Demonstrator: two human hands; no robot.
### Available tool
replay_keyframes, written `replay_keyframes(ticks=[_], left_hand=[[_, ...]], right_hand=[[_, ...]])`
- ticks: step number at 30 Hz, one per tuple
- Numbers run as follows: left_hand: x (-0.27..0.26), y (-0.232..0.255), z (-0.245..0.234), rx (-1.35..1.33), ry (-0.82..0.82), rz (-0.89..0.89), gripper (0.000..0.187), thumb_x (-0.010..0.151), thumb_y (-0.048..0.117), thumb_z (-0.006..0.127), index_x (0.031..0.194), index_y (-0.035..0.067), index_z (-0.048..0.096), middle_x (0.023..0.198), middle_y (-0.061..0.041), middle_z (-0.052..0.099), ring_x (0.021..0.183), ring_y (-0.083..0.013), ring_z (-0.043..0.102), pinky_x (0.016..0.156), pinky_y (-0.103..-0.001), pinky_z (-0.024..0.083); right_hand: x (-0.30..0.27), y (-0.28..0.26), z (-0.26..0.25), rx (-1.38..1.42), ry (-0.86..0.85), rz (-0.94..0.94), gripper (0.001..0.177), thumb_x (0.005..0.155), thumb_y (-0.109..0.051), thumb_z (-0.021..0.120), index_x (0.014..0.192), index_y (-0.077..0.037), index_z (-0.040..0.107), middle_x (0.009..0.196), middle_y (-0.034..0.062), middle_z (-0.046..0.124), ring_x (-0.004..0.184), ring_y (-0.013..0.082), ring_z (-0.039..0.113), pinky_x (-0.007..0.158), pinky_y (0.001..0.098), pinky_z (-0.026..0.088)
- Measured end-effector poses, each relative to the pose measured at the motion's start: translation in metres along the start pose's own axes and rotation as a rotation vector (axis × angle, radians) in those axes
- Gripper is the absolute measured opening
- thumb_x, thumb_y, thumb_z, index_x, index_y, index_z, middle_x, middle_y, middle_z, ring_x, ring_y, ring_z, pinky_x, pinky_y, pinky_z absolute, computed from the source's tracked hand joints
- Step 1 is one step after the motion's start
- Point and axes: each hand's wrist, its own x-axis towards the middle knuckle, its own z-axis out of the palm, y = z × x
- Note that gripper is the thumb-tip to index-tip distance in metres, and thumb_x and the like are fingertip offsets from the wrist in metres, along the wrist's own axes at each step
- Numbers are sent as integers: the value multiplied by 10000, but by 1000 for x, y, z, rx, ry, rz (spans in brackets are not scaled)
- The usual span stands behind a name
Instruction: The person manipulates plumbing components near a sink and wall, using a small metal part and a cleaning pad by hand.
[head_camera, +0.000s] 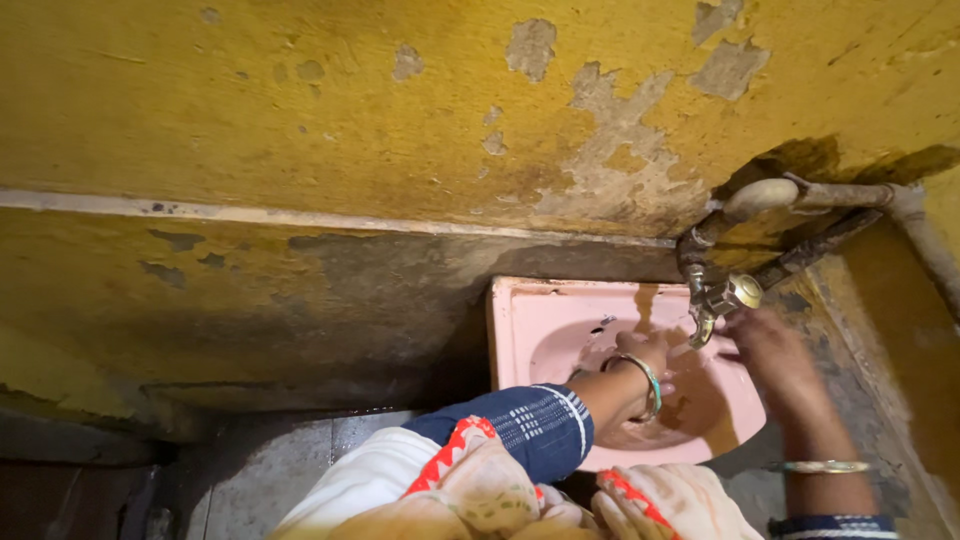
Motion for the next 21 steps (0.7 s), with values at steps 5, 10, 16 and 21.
replay_keyframes(ticks=[5, 10, 16, 21], left_hand=[[22, -9, 6, 40, 34, 0, 449, 996, 307, 519, 1402, 139, 427, 1085, -121, 621, 766, -176, 636, 571, -297, 552], [21, -12, 8, 41, 60, 12, 393, 982, 260, 524, 1355, 148, 472, 1019, -83, 614, 716, -167, 640, 555, -297, 549], [27, -12, 15, -34, 67, 23, 365, 974, 237, 525, 1314, 106, 504, 972, -136, 632, 662, -189, 612, 510, -318, 512], [21, -3, 11, 115, 77, 78, 378, 992, 244, 556, 1329, 105, 453, 1061, -80, 577, 762, -181, 645, 565, -340, 591]], right_hand=[[-16, -71, -3, -309, -43, -613, 404, 1073, -261, 495, 1427, -74, 544, 1283, 149, 640, 1114, 252, 629, 901, 371, 533], [-26, -100, 23, -1326, 106, -843, 277, 987, -361, 612, 1037, -93, 663, 1060, 145, 704, 902, 362, 722, 741, 461, 588], [-16, -95, 57, -1496, 383, -297, 430, 1154, -474, 492, 1054, -85, 646, 919, 216, 753, 786, 392, 741, 662, 495, 585], [13, -111, 6, -1038, -242, -47, 643, 992, -626, 514, 1362, -100, 505, 1131, 263, 712, 961, 445, 715, 755, 541, 598]])
